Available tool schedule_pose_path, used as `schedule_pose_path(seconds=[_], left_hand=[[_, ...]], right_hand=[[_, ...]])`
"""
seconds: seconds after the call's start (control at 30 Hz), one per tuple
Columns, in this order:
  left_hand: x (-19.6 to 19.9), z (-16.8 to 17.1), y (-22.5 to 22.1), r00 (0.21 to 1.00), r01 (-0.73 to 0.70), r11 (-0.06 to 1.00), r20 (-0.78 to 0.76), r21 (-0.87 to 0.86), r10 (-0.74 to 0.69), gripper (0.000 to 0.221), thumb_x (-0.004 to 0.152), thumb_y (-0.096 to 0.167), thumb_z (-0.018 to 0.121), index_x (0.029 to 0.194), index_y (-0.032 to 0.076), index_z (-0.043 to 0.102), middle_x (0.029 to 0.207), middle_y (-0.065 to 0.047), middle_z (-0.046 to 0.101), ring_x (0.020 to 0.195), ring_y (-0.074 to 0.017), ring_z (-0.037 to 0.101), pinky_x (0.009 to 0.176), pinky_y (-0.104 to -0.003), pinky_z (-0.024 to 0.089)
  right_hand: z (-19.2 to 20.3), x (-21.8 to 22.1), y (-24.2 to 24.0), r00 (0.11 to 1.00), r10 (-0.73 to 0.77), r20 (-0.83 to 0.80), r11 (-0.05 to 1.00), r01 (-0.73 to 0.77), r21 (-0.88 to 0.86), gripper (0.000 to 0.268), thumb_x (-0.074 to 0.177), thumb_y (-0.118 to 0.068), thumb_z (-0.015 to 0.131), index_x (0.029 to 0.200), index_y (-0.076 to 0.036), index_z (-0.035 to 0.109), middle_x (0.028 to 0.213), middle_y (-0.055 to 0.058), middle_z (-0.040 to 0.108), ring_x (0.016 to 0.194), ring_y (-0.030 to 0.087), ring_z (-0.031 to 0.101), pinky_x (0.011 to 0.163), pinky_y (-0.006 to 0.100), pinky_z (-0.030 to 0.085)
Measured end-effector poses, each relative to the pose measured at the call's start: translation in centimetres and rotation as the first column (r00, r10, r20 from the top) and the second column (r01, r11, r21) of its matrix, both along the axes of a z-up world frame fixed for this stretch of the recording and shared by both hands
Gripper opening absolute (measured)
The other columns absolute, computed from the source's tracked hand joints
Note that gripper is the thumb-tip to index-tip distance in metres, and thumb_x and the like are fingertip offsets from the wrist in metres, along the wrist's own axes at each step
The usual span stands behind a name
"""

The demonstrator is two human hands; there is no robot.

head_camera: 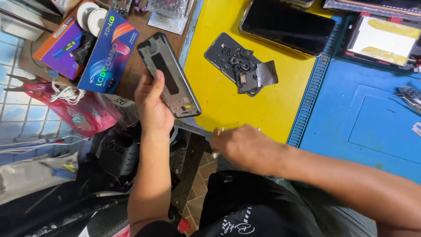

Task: The person disassembles a green smartphone by removing the back cover and using a metal tool to pry open the bottom edge. They then use a razor blade to carefully cut adhesive around the charging port area before reattaching the back cover.

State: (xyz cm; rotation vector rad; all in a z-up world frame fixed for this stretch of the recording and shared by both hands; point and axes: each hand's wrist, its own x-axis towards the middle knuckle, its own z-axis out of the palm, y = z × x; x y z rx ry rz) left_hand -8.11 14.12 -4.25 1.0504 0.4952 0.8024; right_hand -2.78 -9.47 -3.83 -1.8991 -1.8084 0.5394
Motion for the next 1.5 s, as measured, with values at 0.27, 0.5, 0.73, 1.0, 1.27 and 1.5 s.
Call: schedule_pose_path(seconds=[0.27,0.5,0.73,1.0,1.27,1.5], left_hand=[[-1.6,3.0,0.2,0.999,-0.035,0.998,0.027,0.055,0.033,0.026,0.098,0.015,0.073,0.122,0.006,0.069,0.107,-0.012,0.075,0.105,-0.0227,0.074,0.097,-0.044,0.065],[-1.7,2.3,0.2,1.000,-0.007,0.997,0.008,0.075,0.006,0.027,0.098,0.015,0.073,0.124,0.007,0.069,0.109,-0.013,0.075,0.105,-0.0227,0.074,0.097,-0.047,0.064],[-1.0,-0.7,1.5,1.000,0.010,0.996,0.023,0.085,-0.012,0.033,0.097,0.015,0.077,0.128,0.006,0.068,0.112,-0.016,0.074,0.106,-0.0235,0.072,0.098,-0.049,0.063],[-1.1,-1.1,2.7,0.997,-0.026,0.999,0.066,-0.030,0.028,0.029,0.096,0.013,0.077,0.122,0.002,0.070,0.107,-0.016,0.076,0.102,-0.0243,0.075,0.092,-0.046,0.066],[-2.1,2.0,5.0,0.989,0.137,0.978,-0.074,0.160,-0.126,0.038,0.096,0.016,0.073,0.131,0.001,0.065,0.129,-0.013,0.071,0.122,-0.0247,0.067,0.108,-0.038,0.055],[0.5,5.3,4.0,0.840,0.485,0.823,-0.420,0.295,-0.344,0.037,0.096,0.029,0.068,0.127,0.009,0.063,0.117,-0.006,0.075,0.107,-0.0214,0.076,0.090,-0.037,0.067]], right_hand=[[4.1,2.7,3.5,0.950,-0.253,0.182,0.954,0.276,-0.119,0.036,0.096,-0.014,0.055,0.129,-0.006,0.068,0.078,0.013,0.076,0.063,0.029,0.076,0.054,0.040,0.061],[3.4,0.8,1.9,0.857,-0.189,0.480,0.949,0.284,-0.134,0.051,0.084,-0.022,0.053,0.130,-0.007,0.067,0.066,0.005,0.074,0.050,0.025,0.074,0.043,0.043,0.058],[4.4,1.8,1.5,0.853,-0.233,0.466,0.938,0.323,-0.123,0.050,0.090,-0.017,0.061,0.138,-0.005,0.064,0.083,0.013,0.078,0.061,0.028,0.077,0.049,0.040,0.060],[-2.7,6.1,2.8,0.879,-0.381,0.287,0.921,0.387,0.036,0.027,0.092,-0.014,0.059,0.114,-0.014,0.074,0.080,0.011,0.076,0.067,0.035,0.076,0.059,0.047,0.061],[0.0,6.8,3.6,0.880,-0.421,0.222,0.893,0.360,0.270,0.010,0.097,-0.001,0.064,0.095,-0.005,0.073,0.082,0.010,0.073,0.061,0.025,0.066,0.046,0.039,0.053],[5.3,6.8,1.8,0.847,-0.529,-0.045,0.844,0.531,0.076,0.030,0.106,-0.027,0.069,0.118,-0.001,0.075,0.097,0.017,0.075,0.068,0.030,0.065,0.060,0.047,0.048]])
